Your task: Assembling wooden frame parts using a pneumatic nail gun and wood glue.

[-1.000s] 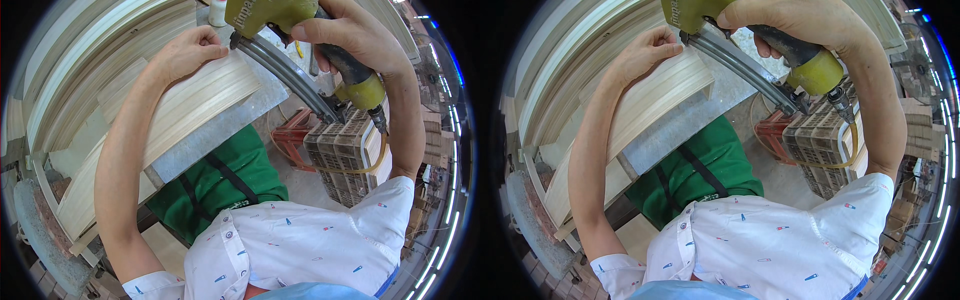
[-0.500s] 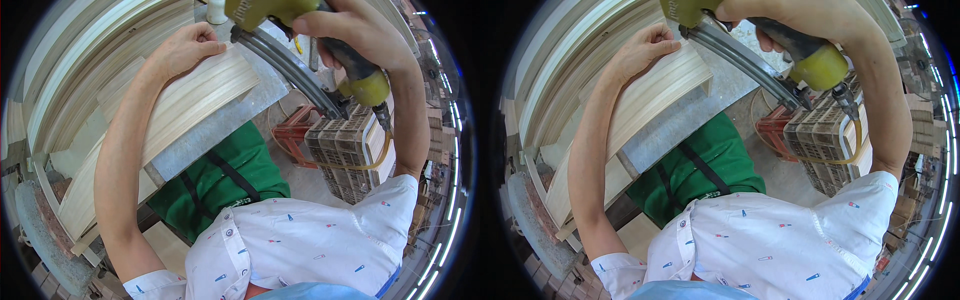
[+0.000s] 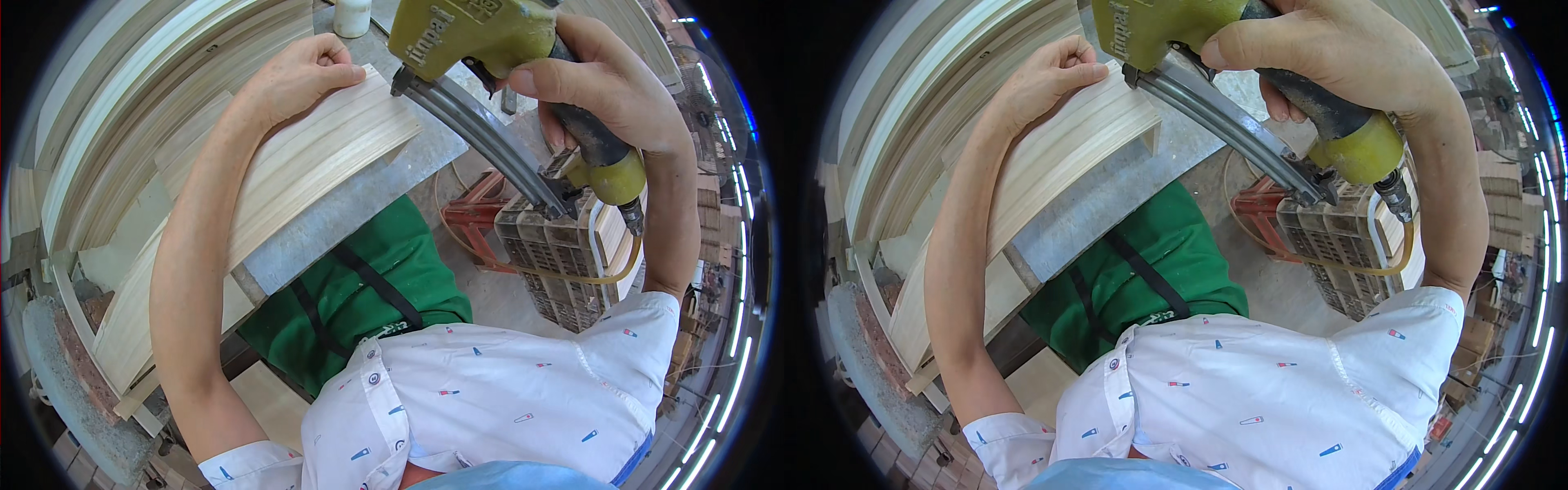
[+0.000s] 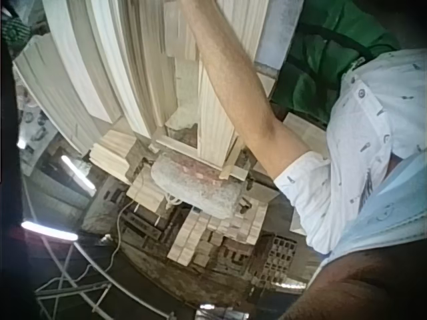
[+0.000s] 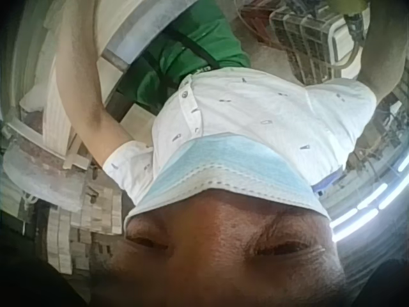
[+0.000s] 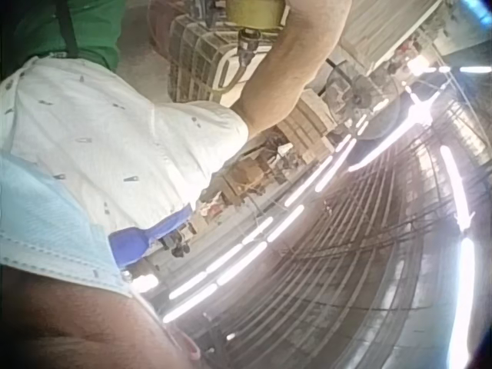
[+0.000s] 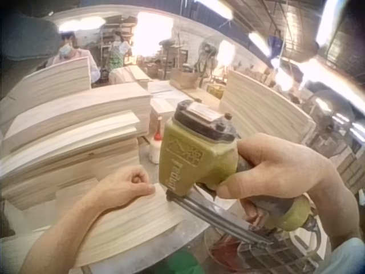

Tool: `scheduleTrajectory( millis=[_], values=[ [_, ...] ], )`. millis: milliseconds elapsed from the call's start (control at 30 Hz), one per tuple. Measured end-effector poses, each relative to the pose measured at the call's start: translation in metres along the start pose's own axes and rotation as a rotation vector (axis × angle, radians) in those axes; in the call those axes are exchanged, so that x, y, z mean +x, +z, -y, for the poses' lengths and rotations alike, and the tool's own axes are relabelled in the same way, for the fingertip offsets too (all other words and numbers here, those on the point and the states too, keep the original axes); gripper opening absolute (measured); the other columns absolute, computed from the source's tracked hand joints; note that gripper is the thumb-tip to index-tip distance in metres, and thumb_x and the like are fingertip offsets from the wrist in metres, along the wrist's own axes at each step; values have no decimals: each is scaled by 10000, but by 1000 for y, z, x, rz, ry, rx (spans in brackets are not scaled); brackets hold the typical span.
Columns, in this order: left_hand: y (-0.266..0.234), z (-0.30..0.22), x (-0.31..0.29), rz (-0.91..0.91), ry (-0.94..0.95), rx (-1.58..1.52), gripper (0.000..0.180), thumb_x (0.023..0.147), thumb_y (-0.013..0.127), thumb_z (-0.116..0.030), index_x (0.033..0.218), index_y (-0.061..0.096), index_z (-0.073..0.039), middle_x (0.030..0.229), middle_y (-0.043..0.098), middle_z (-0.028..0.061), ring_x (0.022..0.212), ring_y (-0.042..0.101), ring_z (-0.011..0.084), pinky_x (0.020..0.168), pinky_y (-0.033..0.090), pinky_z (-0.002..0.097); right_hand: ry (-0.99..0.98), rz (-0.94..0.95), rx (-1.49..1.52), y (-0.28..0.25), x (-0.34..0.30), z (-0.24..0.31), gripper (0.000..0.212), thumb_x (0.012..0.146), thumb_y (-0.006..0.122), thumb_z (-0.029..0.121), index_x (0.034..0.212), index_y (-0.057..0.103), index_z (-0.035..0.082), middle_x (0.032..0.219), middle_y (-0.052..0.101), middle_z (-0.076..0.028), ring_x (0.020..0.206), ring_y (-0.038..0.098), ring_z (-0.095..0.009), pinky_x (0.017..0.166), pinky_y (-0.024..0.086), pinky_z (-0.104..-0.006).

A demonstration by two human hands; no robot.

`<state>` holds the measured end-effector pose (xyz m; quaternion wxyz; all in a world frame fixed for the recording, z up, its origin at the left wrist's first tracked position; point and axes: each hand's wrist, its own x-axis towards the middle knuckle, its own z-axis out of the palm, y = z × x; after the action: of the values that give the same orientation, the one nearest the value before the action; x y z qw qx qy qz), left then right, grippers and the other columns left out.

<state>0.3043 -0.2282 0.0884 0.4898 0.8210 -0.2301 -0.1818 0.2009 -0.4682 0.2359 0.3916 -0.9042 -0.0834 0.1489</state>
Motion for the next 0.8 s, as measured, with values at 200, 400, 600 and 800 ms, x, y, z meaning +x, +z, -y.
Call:
scheduleTrajectory(
  millis=[200,400,600,800],
  values=[
    [1,-3,1,6,3,-21,206,863,687,-266,856,584,-87,729,519,-45,671,465,43,588,351,203,95,45,-41,-8,0,17,437,804,701,242,1073,581,-81,856,675,-165,530,638,-185,504,540,-286],
    [1,3,1,-6,17,-8,209,859,690,-269,853,585,-88,729,518,-46,670,465,41,586,348,203,275,136,34,-5,5,30,334,862,644,139,1013,550,-144,687,631,-114,532,623,-141,458,508,-238],
    [-1,-3,-1,-19,31,43,231,858,688,-301,848,583,-94,716,503,-50,672,461,52,596,357,220,350,41,-25,-1,2,39,358,844,662,166,1020,557,-127,709,629,-116,526,618,-143,456,506,-244],
    [-13,-13,-42,-221,31,307,329,871,660,-308,1042,626,-30,918,601,68,835,566,147,729,455,271,236,-196,-27,-13,23,12,280,797,673,164,976,603,-40,748,616,-58,583,601,-135,525,490,-264]
  ],
)
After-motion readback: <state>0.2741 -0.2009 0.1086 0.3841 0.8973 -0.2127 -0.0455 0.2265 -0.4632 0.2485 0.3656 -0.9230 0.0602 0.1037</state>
